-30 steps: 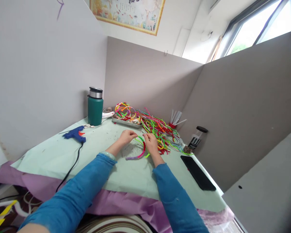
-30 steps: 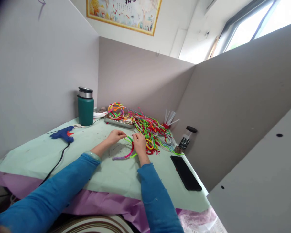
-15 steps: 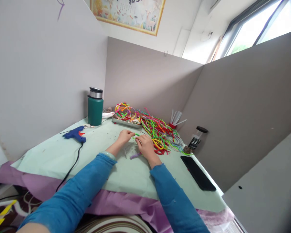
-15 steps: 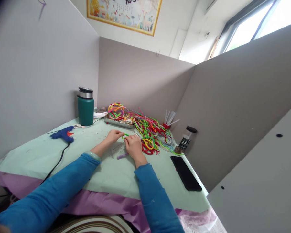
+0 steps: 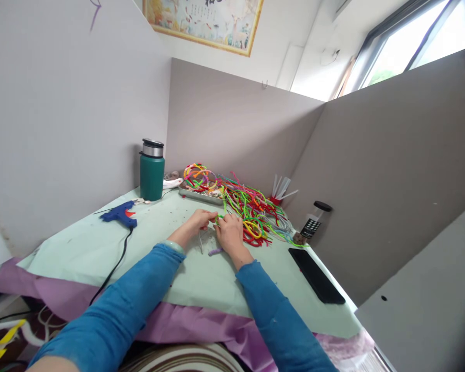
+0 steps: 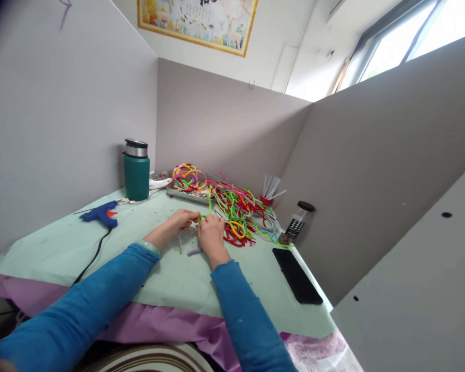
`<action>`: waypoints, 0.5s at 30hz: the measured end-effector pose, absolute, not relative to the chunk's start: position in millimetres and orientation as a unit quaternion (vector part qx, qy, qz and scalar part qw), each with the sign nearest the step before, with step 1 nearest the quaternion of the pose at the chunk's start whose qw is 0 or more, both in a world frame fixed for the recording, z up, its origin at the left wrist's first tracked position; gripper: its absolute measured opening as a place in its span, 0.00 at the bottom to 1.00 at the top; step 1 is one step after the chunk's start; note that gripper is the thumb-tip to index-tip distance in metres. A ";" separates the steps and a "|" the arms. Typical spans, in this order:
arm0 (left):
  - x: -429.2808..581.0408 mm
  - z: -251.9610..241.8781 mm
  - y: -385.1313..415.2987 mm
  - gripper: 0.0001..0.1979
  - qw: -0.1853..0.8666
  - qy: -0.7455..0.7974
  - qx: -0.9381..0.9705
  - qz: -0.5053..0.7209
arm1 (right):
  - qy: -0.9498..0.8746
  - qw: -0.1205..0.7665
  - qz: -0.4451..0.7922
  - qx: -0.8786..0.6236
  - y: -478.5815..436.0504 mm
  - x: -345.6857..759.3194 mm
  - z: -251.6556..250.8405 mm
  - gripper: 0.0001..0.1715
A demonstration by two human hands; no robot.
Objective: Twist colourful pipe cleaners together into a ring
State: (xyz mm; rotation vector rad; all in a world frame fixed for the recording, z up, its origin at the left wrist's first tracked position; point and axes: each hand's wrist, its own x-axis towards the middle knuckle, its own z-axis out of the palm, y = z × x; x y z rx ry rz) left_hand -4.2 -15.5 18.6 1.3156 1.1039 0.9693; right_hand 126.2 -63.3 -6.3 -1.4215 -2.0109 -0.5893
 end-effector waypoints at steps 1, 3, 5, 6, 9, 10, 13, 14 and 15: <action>-4.3 18.6 -15.7 0.16 0.566 0.456 0.554 0.406 | -0.755 0.303 -0.222 -0.538 -62.9 126.2 -6.9 0.09; -4.3 18.3 -15.8 0.16 0.588 0.436 0.550 0.402 | -0.749 0.309 -0.221 -0.543 -62.0 126.6 -7.9 0.11; -4.4 17.4 -15.2 0.14 0.601 0.419 0.550 0.400 | -0.743 0.314 -0.220 -0.548 -61.3 127.5 -8.9 0.12; -4.4 16.8 -14.5 0.13 0.604 0.414 0.552 0.398 | -0.741 0.317 -0.219 -0.550 -61.1 128.1 -9.2 0.13; -5.0 14.8 -12.2 0.11 0.601 0.404 0.565 0.395 | -0.736 0.327 -0.214 -0.552 -61.0 129.9 -8.9 0.14; -5.2 14.3 -11.5 0.11 0.598 0.402 0.569 0.398 | -0.736 0.332 -0.212 -0.550 -61.3 130.3 -8.2 0.14; -6.0 13.8 -10.9 0.12 0.594 0.395 0.570 0.408 | -0.740 0.343 -0.209 -0.540 -62.9 130.4 -4.6 0.14; -6.2 14.0 -11.2 0.13 0.594 0.397 0.568 0.409 | -0.743 0.345 -0.209 -0.535 -63.7 130.0 -3.2 0.14; -6.3 14.3 -11.6 0.13 0.593 0.401 0.566 0.409 | -0.746 0.346 -0.209 -0.530 -64.3 129.5 -2.0 0.14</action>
